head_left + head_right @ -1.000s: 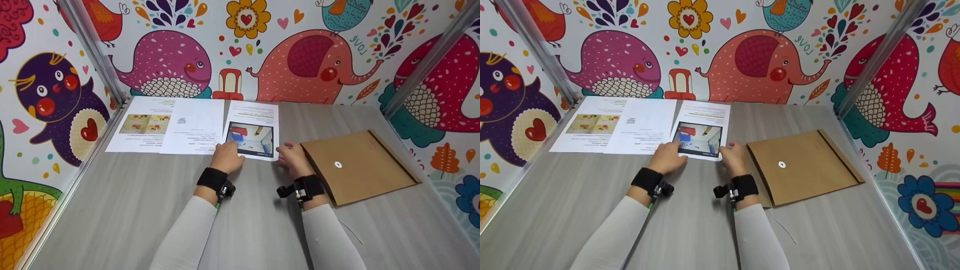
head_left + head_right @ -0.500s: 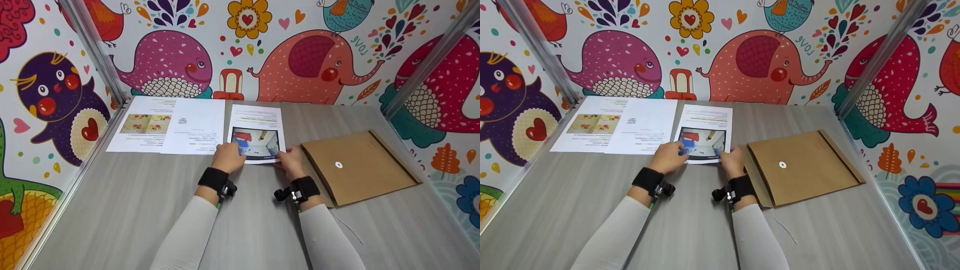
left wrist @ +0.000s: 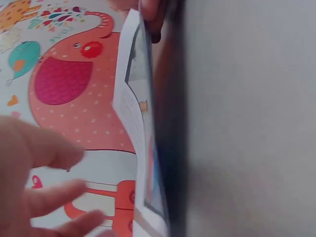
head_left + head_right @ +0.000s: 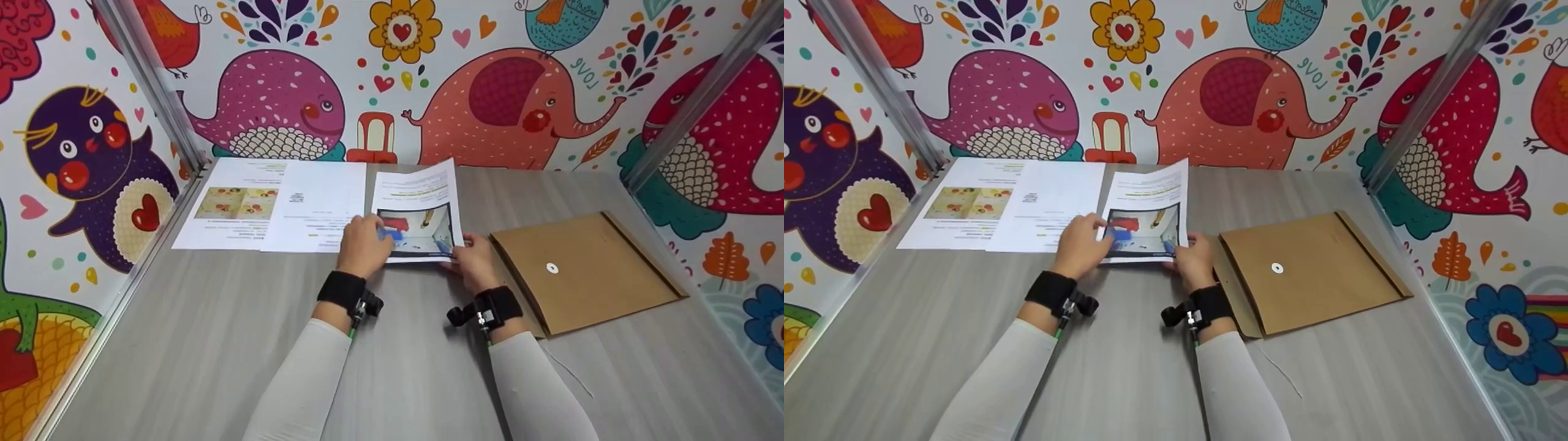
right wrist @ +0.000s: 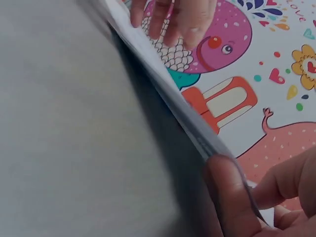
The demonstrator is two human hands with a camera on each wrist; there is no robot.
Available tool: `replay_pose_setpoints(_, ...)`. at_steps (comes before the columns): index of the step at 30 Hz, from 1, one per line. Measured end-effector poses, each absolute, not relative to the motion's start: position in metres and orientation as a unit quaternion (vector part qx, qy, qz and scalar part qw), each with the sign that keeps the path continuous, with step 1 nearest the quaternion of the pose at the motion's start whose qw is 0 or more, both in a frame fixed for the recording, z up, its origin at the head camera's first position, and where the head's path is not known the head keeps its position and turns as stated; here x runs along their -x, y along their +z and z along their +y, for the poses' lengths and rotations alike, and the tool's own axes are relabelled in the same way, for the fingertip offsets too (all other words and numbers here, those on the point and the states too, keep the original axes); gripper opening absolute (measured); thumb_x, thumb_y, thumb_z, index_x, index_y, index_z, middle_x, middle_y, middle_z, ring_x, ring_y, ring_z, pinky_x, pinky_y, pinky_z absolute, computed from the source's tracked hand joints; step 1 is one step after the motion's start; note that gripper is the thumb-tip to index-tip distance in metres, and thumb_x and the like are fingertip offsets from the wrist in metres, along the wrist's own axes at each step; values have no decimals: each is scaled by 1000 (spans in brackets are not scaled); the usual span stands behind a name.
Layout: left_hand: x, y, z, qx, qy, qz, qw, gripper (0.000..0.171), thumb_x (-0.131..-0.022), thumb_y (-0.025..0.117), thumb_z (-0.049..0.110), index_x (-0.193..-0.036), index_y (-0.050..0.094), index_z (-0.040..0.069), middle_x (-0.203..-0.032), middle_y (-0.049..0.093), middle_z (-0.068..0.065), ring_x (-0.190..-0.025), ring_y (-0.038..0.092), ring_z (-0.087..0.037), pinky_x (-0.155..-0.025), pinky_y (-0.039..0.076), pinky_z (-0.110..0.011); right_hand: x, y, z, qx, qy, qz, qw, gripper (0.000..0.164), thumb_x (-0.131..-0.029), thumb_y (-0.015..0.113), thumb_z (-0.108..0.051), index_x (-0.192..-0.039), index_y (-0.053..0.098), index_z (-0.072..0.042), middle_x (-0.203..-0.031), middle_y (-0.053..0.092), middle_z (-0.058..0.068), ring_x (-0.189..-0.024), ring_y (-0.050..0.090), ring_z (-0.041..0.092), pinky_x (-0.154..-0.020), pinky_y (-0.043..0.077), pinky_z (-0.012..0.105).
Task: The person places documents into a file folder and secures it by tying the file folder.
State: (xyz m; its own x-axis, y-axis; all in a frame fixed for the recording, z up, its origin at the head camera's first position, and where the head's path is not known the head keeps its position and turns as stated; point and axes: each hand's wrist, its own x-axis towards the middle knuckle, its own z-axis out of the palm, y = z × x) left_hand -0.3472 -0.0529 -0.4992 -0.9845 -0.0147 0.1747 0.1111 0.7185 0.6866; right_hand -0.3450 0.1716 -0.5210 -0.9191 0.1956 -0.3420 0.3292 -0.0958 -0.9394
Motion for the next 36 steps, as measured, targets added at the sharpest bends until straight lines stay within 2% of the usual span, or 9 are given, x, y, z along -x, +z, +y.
replay_pose_setpoints(5,349,-491,-55,-4,-452,-872,186,28,-93,75,16,-116,69,1,-110,68,-18,-104,64,-35,-95,52,-48,343,-506,170,-182,-759,624,29,49,-98,42,13,-146,43,6,-127,51,17,-94,66,20,-73,64,24)
replay_pose_setpoints(9,349,-488,-50,-68,-528,-816,224,36,-92,76,17,-121,62,0,-117,64,-22,-108,63,-36,-97,51,-49,339,-493,167,-162,-809,565,-3,41,-96,36,16,-134,42,4,-122,50,15,-90,66,18,-69,64,24)
replay_pose_setpoints(12,348,-485,-45,-134,-604,-759,203,52,-92,75,23,-133,54,-1,-125,60,-25,-113,62,-39,-100,50,-47,335,-484,160,-145,-838,526,-35,40,-92,34,19,-127,41,2,-122,48,14,-95,64,19,-73,64,25)
replay_pose_setpoints(15,348,-483,-40,-172,-695,-685,136,68,-93,74,28,-146,47,-5,-129,60,-25,-112,63,-39,-94,53,-40,330,-478,149,-122,-856,498,-64,43,-86,35,21,-123,41,0,-124,48,15,-101,61,23,-79,61,25)
replay_pose_setpoints(20,347,-481,-35,-134,-813,-566,37,52,-100,69,24,-142,57,-4,-126,63,-16,-104,58,-25,-79,52,-31,320,-474,127,-85,-863,494,-64,52,-77,39,24,-122,41,-1,-133,50,21,-113,58,28,-87,60,27)
replay_pose_setpoints(23,348,-482,-34,-92,-836,-539,43,44,-101,66,13,-142,57,0,-131,67,-15,-108,62,-22,-83,51,-28,313,-475,116,-73,-857,508,-42,56,-75,40,25,-125,40,-1,-139,51,24,-116,60,29,-89,61,28)
replay_pose_setpoints(27,349,-481,-34,-72,-842,-529,77,63,-94,64,-6,-154,45,3,-145,61,-20,-122,64,-26,-103,54,-31,305,-475,105,-60,-853,518,-22,59,-73,42,26,-125,40,0,-135,55,24,-110,63,27,-86,61,28)
replay_pose_setpoints(30,350,-480,-36,-76,-844,-524,89,75,-89,60,-14,-159,38,4,-151,56,-22,-132,60,-31,-114,51,-39,302,-476,100,-51,-846,531,-13,58,-73,47,25,-126,41,1,-127,60,20,-103,64,24,-79,61,27)
replay_pose_setpoints(36,352,-477,-40,-81,-856,-503,84,80,-89,50,-22,-163,33,6,-156,52,-22,-141,55,-36,-118,48,-47,302,-479,97,-57,-818,573,7,46,-81,61,14,-122,46,-1,-101,65,6,-75,59,13,-59,49,21)
